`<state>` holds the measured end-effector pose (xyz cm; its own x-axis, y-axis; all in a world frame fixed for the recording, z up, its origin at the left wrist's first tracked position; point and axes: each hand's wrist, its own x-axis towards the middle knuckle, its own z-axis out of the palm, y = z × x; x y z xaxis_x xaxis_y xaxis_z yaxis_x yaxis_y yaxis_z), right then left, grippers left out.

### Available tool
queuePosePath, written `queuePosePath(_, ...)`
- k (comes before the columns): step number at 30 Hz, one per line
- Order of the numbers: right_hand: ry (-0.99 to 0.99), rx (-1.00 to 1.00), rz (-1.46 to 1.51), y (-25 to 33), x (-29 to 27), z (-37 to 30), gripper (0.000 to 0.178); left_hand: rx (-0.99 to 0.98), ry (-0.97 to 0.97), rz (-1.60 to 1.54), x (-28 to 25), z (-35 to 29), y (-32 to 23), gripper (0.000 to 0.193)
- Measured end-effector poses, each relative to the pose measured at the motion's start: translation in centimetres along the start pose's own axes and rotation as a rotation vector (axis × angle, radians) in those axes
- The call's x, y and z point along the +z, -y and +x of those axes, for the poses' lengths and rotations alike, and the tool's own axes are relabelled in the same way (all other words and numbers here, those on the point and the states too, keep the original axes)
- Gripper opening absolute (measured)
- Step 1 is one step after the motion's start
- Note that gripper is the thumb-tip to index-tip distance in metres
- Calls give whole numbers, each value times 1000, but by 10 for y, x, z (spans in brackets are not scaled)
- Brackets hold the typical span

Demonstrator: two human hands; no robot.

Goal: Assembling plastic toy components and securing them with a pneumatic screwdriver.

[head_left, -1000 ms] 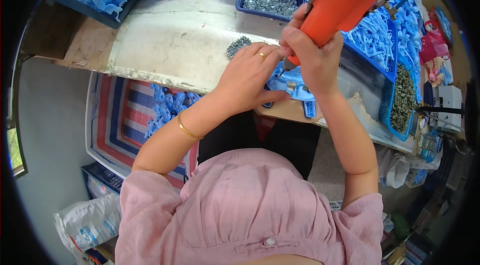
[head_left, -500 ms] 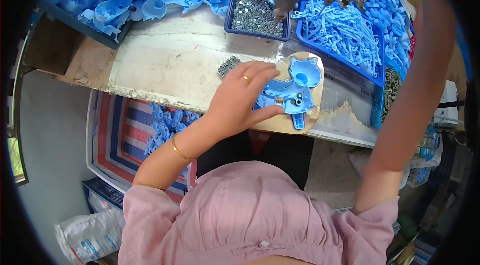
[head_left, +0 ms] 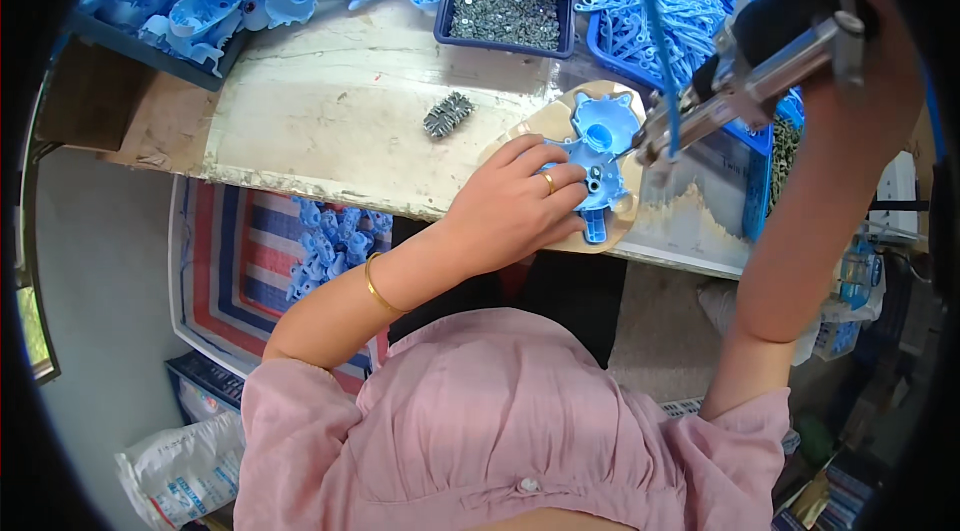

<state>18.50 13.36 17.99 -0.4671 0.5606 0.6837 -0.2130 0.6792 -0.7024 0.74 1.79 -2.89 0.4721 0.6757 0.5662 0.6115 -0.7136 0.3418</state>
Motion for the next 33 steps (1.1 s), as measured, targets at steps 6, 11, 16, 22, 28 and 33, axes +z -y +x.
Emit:
queuePosePath(6,-206,327,-43,0,10,-29,37,9,42,23,11,1,1,21)
queuePosePath(11,-451,241,-144,1,42,-31,57,8,70,37,10,4,0,21)
queuePosePath(16,-668,302,-394,12,65,-45,48,11,31,39,8,5,-3,21)
queuePosePath(22,-641,225,-233,11,40,-26,34,-24,117,30,9,3,-5,19)
queuePosePath(28,-210,187,-286,14,-43,42,49,-18,104,27,-20,14,-17,19)
queuePosePath(33,-185,354,-392,-20,-168,23,41,-201,150,-285,-110,10,-21,22)
